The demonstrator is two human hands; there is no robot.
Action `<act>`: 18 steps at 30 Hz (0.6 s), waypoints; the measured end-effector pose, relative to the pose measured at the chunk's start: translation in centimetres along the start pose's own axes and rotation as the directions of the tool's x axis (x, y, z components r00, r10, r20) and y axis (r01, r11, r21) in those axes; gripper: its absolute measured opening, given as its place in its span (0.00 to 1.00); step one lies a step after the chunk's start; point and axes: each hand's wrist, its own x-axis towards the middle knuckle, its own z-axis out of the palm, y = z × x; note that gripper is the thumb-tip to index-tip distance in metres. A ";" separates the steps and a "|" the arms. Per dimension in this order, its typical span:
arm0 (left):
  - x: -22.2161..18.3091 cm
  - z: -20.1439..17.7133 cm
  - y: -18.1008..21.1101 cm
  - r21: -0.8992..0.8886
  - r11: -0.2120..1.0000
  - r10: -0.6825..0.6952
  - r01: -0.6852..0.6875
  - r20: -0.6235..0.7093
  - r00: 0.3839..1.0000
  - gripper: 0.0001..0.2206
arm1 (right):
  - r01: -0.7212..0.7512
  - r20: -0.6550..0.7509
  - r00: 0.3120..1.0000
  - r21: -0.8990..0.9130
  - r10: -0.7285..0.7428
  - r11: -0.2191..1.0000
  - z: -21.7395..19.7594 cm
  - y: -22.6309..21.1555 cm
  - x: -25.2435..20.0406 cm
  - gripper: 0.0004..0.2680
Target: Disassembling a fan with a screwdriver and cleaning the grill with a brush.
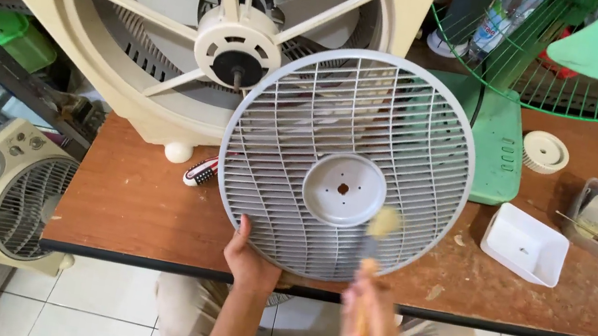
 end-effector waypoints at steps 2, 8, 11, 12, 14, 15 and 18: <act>0.1 -0.2 -0.1 -0.009 1.000 0.019 -0.019 -0.011 1.000 0.28 | -0.108 0.241 0.970 0.264 0.043 0.959 1.1 -1.9 -2.1 0.17; 1.7 -2.3 -0.2 -0.029 0.996 0.082 -0.079 0.131 0.988 0.22 | -0.186 0.420 0.907 0.316 0.038 0.931 -0.4 -5.2 1.6 0.09; 1.3 -1.8 1.2 0.051 0.993 0.101 -0.108 0.124 0.987 0.23 | -0.343 0.359 0.895 0.175 0.265 0.923 -2.7 -1.1 1.4 0.12; 1.3 -2.3 1.2 0.047 0.993 0.101 -0.107 0.118 0.988 0.23 | -0.345 0.366 0.892 0.171 0.266 0.923 -3.6 0.7 1.2 0.12; 1.8 -2.8 1.4 0.079 0.988 0.120 -0.131 0.134 0.984 0.21 | -0.363 -0.011 0.919 0.365 0.394 0.857 -5.0 4.7 1.1 0.07; 1.8 -2.6 1.4 0.074 0.989 0.121 -0.132 0.137 0.983 0.21 | -0.358 -0.012 0.921 0.364 0.389 0.860 -5.7 4.6 2.6 0.07; 1.4 -2.4 1.6 0.074 0.990 0.108 -0.119 0.134 0.985 0.22 | -0.196 -0.287 0.944 -0.084 0.165 0.977 -7.0 3.8 5.8 0.12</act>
